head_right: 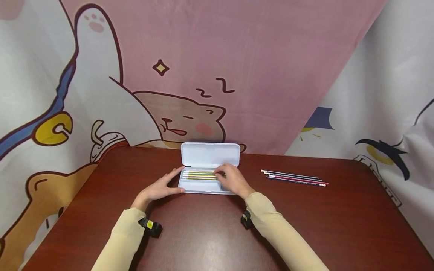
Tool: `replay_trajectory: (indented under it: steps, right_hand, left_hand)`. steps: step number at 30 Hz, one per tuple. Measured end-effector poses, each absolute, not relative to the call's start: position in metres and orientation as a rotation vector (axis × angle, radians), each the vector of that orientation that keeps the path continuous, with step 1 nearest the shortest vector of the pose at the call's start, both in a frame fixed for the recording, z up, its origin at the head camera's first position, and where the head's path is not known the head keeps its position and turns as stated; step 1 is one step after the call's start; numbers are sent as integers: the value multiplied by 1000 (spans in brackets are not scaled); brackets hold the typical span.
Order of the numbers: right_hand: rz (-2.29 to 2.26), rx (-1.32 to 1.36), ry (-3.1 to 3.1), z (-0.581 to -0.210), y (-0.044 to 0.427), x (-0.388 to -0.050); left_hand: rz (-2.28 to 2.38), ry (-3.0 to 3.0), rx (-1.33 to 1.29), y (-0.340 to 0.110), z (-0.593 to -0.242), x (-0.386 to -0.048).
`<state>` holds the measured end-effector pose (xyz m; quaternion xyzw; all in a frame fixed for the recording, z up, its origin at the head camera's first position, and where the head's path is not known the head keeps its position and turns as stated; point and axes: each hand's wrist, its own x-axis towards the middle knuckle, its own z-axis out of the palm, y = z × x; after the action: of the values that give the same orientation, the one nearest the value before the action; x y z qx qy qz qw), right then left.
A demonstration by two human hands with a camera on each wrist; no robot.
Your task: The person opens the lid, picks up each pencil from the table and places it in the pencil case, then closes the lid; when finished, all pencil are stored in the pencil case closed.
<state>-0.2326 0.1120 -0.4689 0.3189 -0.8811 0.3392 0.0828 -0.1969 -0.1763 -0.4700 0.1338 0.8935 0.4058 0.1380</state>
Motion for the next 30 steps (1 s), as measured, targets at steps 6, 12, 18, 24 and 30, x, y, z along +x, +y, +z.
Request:
replay_trajectory:
  steps: [6, 12, 18, 24, 30]
  right_hand:
    - [1059, 937, -2582, -467, 125, -228]
    - [1165, 808, -2646, -460, 143, -221]
    - [1177, 699, -2684, -457, 164, -216]
    - [1137, 656, -2689, -460, 192, -211]
    - [1052, 606, -2686, -463, 227, -203]
  left_hand:
    - [1178, 2582, 395, -177, -472, -197]
    - [1189, 2582, 417, -178, -471, -196]
    - [1181, 2586, 429, -180, -471, -195]
    - [1174, 2586, 408, -180, -469, -195]
    - [1189, 2574, 410, -178, -470, -196]
